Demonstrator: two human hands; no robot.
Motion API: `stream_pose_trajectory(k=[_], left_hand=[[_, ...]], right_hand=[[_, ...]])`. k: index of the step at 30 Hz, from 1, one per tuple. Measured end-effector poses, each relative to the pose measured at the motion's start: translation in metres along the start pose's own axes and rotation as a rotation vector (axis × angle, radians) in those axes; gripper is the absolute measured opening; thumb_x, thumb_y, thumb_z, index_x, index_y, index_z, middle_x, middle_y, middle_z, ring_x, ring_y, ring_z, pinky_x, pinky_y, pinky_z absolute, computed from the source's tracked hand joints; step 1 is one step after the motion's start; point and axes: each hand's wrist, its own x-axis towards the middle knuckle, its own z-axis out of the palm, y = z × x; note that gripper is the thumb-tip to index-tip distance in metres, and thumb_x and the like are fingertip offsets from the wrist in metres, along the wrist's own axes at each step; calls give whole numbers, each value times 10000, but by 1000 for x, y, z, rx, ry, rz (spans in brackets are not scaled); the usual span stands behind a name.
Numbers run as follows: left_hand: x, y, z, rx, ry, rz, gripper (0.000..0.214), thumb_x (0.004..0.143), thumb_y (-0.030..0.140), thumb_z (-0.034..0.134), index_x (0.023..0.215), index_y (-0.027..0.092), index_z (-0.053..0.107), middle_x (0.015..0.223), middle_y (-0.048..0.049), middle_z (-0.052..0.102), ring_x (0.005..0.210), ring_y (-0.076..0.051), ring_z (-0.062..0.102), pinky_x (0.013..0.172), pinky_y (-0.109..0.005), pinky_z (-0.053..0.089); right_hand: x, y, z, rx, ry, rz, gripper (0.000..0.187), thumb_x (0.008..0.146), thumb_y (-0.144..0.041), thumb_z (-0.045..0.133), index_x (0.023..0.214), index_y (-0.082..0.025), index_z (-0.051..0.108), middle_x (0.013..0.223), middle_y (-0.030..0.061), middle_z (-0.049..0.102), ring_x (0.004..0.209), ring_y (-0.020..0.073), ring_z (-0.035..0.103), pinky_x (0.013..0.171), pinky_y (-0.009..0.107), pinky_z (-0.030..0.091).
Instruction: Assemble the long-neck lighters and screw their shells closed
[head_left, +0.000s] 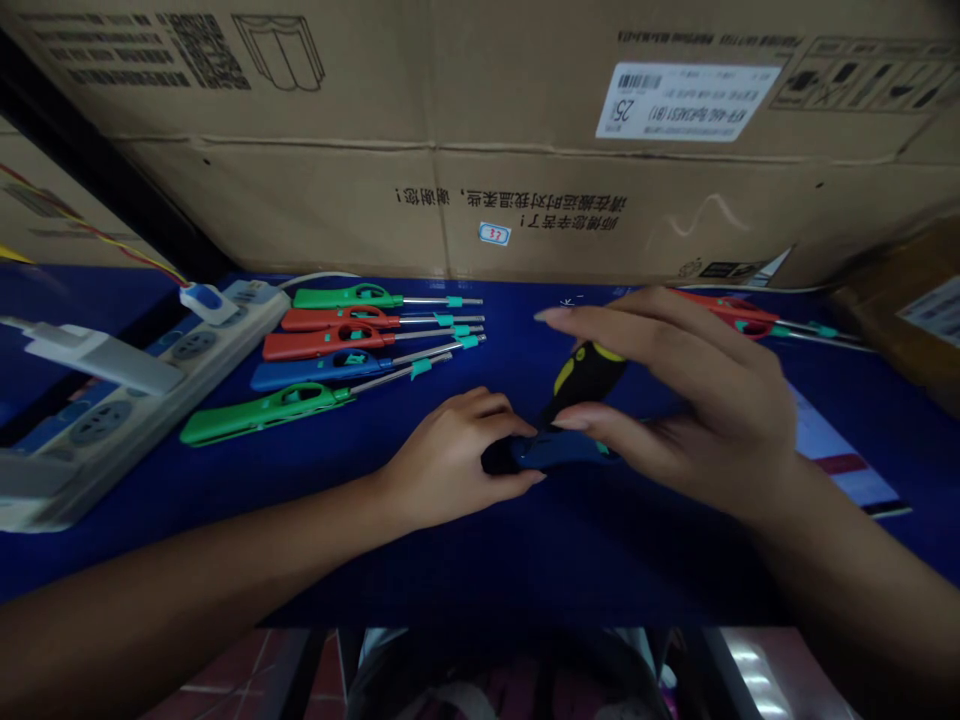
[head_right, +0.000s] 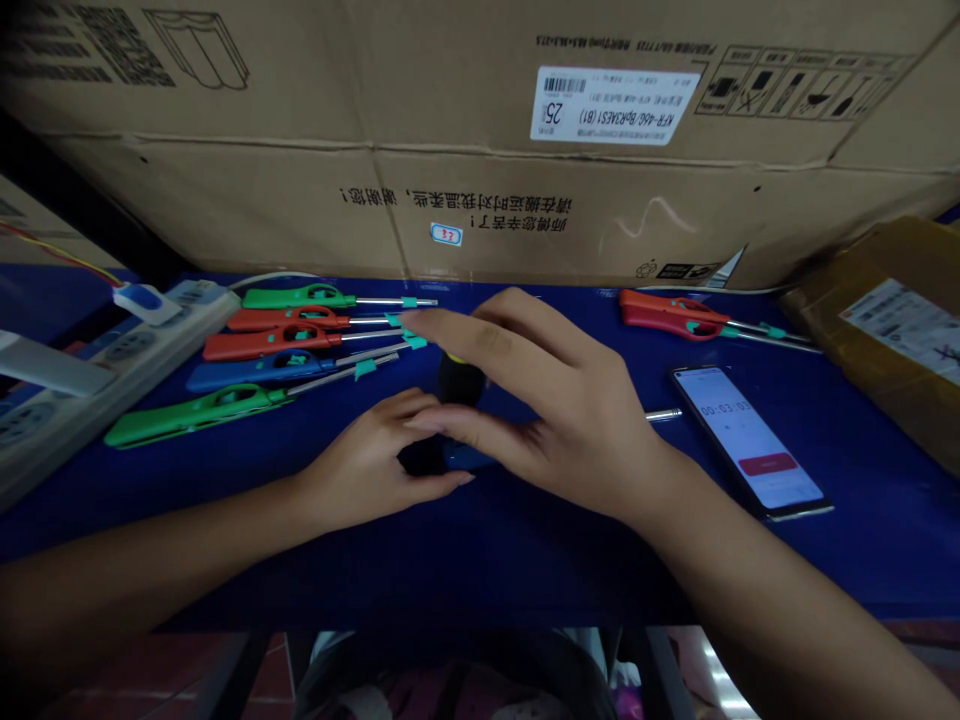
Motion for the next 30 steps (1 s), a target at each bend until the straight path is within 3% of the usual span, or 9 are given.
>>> stream_pose_trajectory(k=[4,8,10,13,15,20,25,30], left_hand=[[0,-1,0,-32,-16,1,278,844,371,773,1033,176,714,970,-56,702,909,-220,663,878,-405,538],[0,-1,1,-14,-2,-2,279,829,363,786,1026,178,718,952,-55,697,873,-223,657,835,-400,543],[0,0,1,-4,10,-4,272,823,351,792,1019,176,718,927,-49,687,855,-219,650,825,-396,545],[0,0,1,-18,2,1,269,831,351,785,1021,173,718,928,-47,687,869,-216,651,832,-390,546],[0,-1,1,-31,-9,-1,282,833,361,783,1033,174,717,951,-52,693,890,-221,654,845,-394,547],[-1,-1,2,-12,8,-1,283,819,362,794,1018,176,717,935,-50,686,864,-222,649,815,-394,549],[0,-1,1,-31,-6,-2,278,823,353,794,1016,168,719,919,-43,677,859,-210,644,825,-383,541],[1,-1,1,-9,-10,-18,293,815,362,798,1026,174,724,908,-42,667,842,-211,634,805,-387,541]], right_hand=[[-1,-3,-1,200,-74,63,566,985,-178,531,1537,-260,433,1387,90,649,1174,258,680,963,430,601],[1,-1,2,-1,64,-47,518,894,-183,705,1396,-250,594,1130,63,763,994,247,736,899,386,622],[1,-1,2,-73,69,-67,493,871,-217,743,1350,-223,625,1106,86,764,1002,266,727,902,403,616],[0,-1,0,64,-44,29,526,950,-206,611,1467,-214,517,1340,125,675,1108,279,701,925,438,607],[-1,-1,0,172,-68,71,550,964,-168,562,1503,-236,475,1390,111,646,1116,266,704,920,429,612],[-1,3,3,-40,78,-90,434,870,-198,743,1296,-217,661,1075,81,767,985,252,734,880,373,623],[0,2,-5,133,-63,-66,464,969,-112,527,1427,-173,565,1323,104,694,1164,258,685,993,423,579],[1,0,-6,-41,73,-101,331,867,-209,756,1190,-150,718,1009,84,765,937,223,725,834,321,612]])
